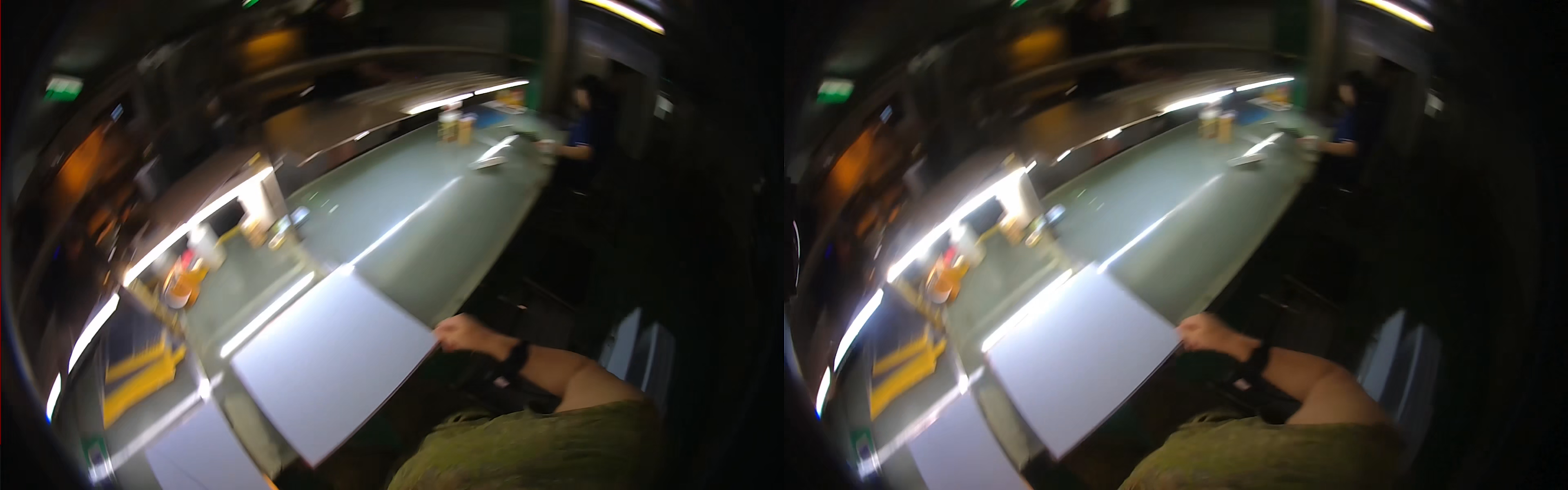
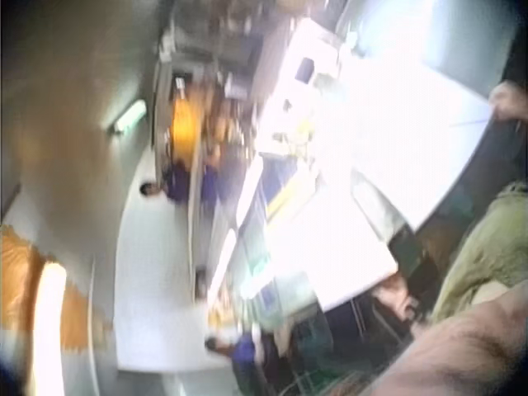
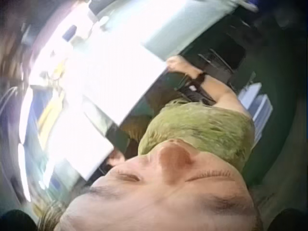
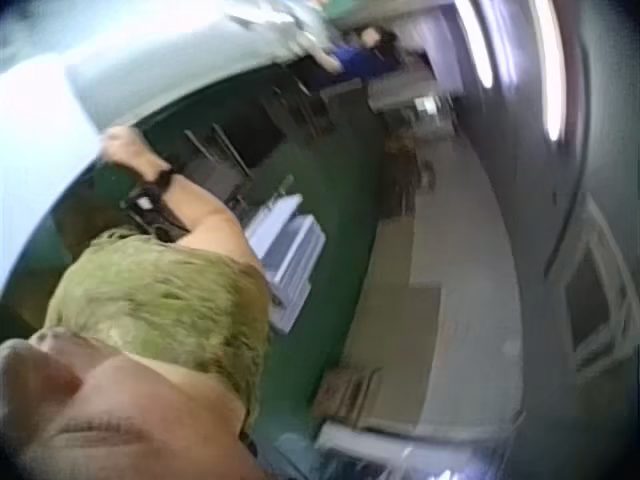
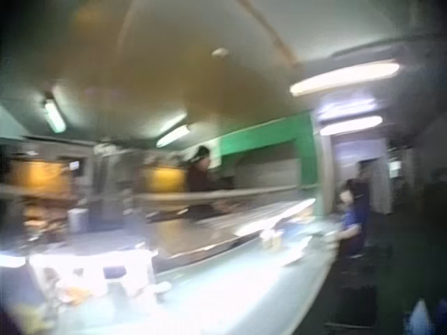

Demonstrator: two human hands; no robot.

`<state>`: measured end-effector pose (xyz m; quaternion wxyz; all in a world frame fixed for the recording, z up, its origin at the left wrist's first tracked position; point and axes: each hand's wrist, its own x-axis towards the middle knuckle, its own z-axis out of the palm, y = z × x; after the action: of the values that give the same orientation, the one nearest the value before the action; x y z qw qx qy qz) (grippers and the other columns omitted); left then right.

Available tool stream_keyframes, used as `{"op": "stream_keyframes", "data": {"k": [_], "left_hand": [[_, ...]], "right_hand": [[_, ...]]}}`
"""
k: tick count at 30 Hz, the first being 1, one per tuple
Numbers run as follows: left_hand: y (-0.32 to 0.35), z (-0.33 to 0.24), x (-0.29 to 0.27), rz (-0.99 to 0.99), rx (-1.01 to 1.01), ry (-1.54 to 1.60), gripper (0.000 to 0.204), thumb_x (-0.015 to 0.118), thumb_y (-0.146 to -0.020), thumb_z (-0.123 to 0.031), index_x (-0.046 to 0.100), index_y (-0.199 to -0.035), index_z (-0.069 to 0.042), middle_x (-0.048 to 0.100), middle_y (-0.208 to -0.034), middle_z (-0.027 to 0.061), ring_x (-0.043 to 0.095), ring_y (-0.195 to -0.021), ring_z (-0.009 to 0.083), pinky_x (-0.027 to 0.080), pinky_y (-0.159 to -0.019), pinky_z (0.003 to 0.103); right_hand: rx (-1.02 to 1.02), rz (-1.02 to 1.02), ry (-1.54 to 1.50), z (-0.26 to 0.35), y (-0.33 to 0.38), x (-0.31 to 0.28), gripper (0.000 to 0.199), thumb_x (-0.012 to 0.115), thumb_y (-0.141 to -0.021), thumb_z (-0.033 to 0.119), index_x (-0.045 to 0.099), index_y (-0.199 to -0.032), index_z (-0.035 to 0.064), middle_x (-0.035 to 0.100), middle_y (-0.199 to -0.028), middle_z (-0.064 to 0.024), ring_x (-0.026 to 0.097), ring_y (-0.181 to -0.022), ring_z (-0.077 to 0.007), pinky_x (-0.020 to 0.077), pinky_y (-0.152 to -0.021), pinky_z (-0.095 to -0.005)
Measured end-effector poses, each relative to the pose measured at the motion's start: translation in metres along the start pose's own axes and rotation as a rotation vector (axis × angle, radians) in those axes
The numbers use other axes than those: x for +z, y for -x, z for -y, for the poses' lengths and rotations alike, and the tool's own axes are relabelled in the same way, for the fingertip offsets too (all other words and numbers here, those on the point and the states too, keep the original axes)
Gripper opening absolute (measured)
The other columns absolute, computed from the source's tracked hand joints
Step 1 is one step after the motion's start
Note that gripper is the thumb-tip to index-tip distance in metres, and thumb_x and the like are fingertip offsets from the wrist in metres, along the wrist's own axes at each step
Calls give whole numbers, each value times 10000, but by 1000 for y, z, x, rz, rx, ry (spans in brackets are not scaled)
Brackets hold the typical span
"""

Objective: Inspecting and organizing large white panels and applying protective films in a fabrication setting.

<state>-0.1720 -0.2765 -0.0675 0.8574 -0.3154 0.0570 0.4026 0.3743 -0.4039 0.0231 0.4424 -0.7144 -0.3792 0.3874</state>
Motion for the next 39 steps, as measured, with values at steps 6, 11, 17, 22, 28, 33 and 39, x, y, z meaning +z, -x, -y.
{"op": "stream_keyframes", "data": {"k": [6,11,17,22,28,33,39], "left_hand": [[-116,21,54,60,-133,-388,468,377,-945,-361,395,-1269,-25,494,-1196,137,494,-1060,241,393,-916,346],[-110,11,106,91,-21,-676,492,369,-943,-380,370,-1287,-29,468,-1225,135,478,-1082,237,379,-935,347],[-83,11,121,134,197,-957,522,359,-941,-404,339,-1309,-34,436,-1261,132,458,-1108,233,362,-957,348],[-32,-5,125,136,433,-1154,548,351,-940,-423,313,-1327,-38,409,-1290,130,441,-1129,230,348,-976,349],[83,37,130,50,1151,-996,715,376,-855,-611,358,-1309,-59,487,-1210,163,419,-1172,321,373,-927,527],[83,76,131,628,1052,-808,831,420,-790,-674,267,-1378,-107,335,-1373,134,356,-1219,321,296,-1007,484],[68,35,56,424,1125,-627,771,251,-855,-658,219,-1400,-114,299,-1400,141,367,-1220,326,331,-997,466]], "right_hand": [[-193,357,82,78,-7,71,267,503,-874,245,604,-841,0,597,-615,-56,586,-559,-123,478,-531,-259],[-292,757,122,128,-21,177,362,501,-877,325,605,-782,-8,588,-587,-79,572,-519,-156,484,-509,-278],[-240,752,-173,137,-49,293,686,581,-793,532,432,-1251,44,575,-906,-105,558,-787,-161,485,-648,-284],[-212,807,-587,236,-41,306,595,619,-827,397,417,-1253,35,570,-1090,-47,547,-876,-92,467,-693,-270],[-764,738,-283,319,14,318,291,513,-894,219,566,-1100,21,618,-997,-180,609,-833,-197,477,-723,-332],[-1860,621,97,258,20,367,407,488,-813,41,533,-1204,143,538,-1211,-81,510,-1114,-299,412,-955,-382],[-1478,1136,411,186,28,412,436,604,-793,217,516,-1213,137,472,-1278,-122,429,-1201,-303,378,-988,-404]]}}
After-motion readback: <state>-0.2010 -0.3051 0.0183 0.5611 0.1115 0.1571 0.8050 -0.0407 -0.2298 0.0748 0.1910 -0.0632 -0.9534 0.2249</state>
